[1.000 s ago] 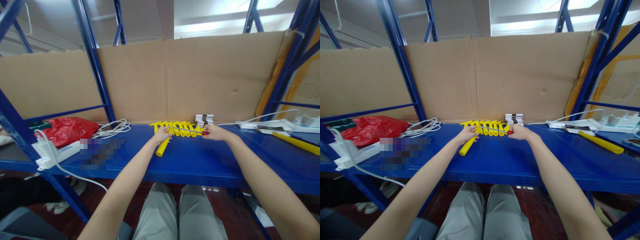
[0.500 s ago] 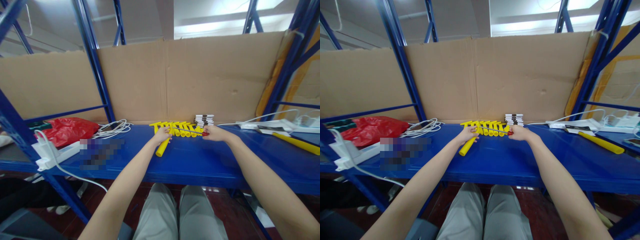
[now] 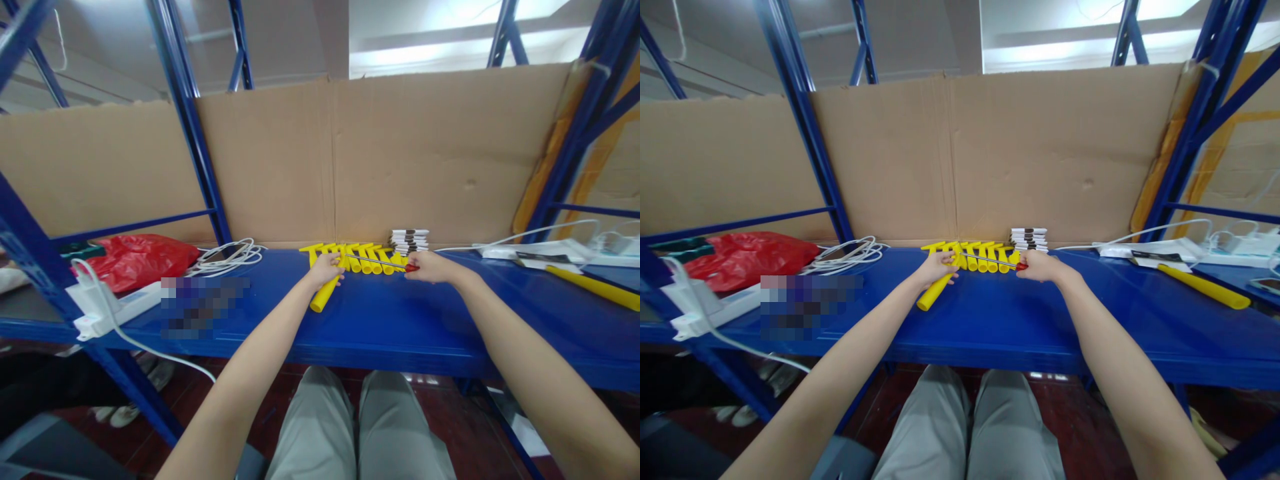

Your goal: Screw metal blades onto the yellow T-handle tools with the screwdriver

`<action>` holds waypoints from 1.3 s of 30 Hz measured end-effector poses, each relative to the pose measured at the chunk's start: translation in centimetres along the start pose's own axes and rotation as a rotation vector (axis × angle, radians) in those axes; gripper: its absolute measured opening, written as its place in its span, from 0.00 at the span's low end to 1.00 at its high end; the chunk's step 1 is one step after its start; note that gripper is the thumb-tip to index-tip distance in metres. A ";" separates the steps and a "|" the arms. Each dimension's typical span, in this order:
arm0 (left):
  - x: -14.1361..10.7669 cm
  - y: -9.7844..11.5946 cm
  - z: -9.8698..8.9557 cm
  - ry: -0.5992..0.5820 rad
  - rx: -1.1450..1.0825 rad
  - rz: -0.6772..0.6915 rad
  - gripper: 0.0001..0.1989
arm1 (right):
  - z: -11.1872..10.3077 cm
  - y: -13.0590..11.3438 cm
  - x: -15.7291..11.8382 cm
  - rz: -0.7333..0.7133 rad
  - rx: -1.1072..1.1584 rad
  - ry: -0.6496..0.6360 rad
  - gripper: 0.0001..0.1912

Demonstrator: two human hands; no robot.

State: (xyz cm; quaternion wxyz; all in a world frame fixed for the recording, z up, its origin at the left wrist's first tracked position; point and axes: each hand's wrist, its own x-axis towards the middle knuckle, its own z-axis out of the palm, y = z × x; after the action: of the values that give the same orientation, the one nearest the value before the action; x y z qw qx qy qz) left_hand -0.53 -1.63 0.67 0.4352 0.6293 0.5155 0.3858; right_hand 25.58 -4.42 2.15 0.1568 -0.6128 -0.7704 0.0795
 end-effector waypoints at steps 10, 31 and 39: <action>0.8 -0.7 -0.1 0.016 -0.042 0.007 0.35 | 0.1 0.5 0.1 -0.006 -0.016 -0.006 0.06; 0.3 -0.2 0.0 0.018 -0.005 0.011 0.34 | -0.1 -0.2 0.0 0.005 -0.125 0.086 0.06; 0.3 -0.3 0.0 0.006 0.034 0.019 0.32 | -0.5 0.2 -0.2 -0.037 -0.099 0.056 0.03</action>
State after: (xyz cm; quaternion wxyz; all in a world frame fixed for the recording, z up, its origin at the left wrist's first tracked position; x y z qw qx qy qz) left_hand -0.58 -1.27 0.39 0.4189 0.6403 0.5175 0.3830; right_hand 25.95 -4.59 2.58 0.1493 -0.6075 -0.7799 0.0212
